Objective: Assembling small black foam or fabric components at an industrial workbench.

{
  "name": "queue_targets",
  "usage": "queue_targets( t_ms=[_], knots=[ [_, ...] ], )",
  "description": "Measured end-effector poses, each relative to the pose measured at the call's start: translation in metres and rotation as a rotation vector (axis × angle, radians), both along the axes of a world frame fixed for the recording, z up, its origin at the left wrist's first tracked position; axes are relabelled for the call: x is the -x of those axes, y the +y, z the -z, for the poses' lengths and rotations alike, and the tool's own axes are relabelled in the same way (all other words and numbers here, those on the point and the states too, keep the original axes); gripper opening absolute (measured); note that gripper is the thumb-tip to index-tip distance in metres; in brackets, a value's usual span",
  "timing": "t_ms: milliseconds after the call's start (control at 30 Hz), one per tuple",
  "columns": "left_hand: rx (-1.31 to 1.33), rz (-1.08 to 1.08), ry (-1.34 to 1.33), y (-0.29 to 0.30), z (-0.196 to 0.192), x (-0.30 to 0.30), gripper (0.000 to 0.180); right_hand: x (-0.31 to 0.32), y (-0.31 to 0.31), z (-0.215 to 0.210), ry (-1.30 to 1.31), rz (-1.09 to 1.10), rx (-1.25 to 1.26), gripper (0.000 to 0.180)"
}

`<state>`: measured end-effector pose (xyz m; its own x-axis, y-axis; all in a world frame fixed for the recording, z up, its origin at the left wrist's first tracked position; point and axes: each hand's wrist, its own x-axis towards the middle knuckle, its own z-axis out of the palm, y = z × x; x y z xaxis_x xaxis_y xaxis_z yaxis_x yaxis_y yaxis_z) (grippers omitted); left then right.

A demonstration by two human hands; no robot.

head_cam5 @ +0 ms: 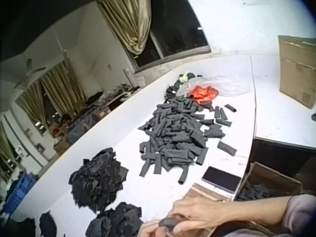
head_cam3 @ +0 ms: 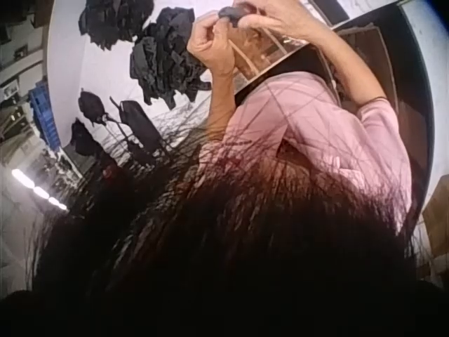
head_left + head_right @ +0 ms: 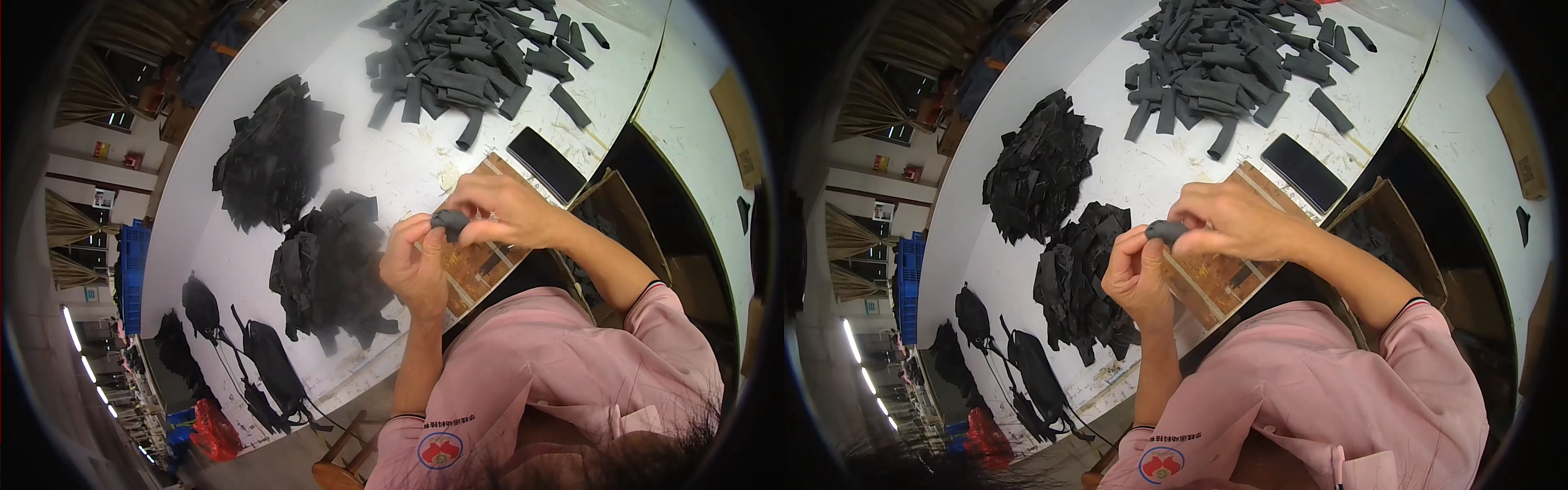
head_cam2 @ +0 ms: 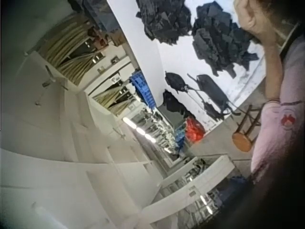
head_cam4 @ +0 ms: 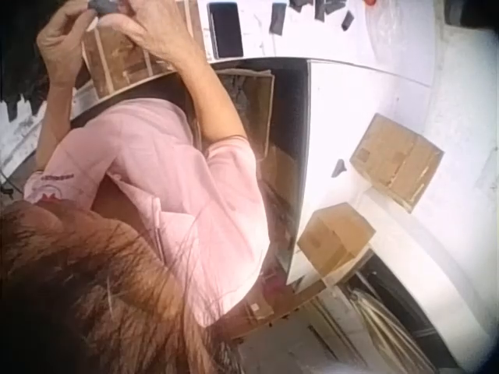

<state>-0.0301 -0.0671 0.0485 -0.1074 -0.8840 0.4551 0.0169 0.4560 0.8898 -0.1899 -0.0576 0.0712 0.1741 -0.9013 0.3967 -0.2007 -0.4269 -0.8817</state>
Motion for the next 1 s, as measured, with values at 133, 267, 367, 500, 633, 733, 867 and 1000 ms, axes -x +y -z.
queue_targets(
  t_ms=[133, 267, 367, 500, 633, 733, 867, 1000],
  knots=[
    [0.005, -0.03, 0.159, 0.003, 0.004, 0.003, 0.004, -0.001, -0.001, -0.01, 0.542, 0.059, 0.257, 0.025],
    [0.019, -0.101, 0.025, -0.001, 0.023, -0.002, 0.003, -0.006, -0.005, 0.017, 0.529, 0.069, 0.223, 0.022],
    [-0.044, -0.078, -0.046, -0.002, 0.02, 0.0, 0.005, -0.009, -0.001, 0.032, 0.391, 0.148, 0.234, 0.024],
    [-0.004, -0.033, 0.176, -0.003, 0.017, 0.006, 0.002, -0.005, -0.002, 0.017, 0.478, 0.134, 0.163, 0.024],
    [0.071, -0.03, 0.27, 0.001, 0.017, 0.002, 0.004, -0.009, -0.004, 0.014, 0.531, 0.122, 0.343, 0.02],
    [-0.026, -0.024, 0.125, 0.002, 0.028, 0.002, 0.005, -0.007, -0.005, 0.026, 0.485, 0.142, 0.363, 0.019],
    [-0.129, -0.002, 0.157, 0.0, 0.018, 0.005, 0.001, -0.008, 0.002, 0.025, 0.482, 0.225, 0.382, 0.019],
    [0.072, -0.07, -0.025, -0.004, 0.009, -0.003, 0.004, -0.01, 0.005, 0.018, 0.594, 0.261, 0.436, 0.018]
  ],
)
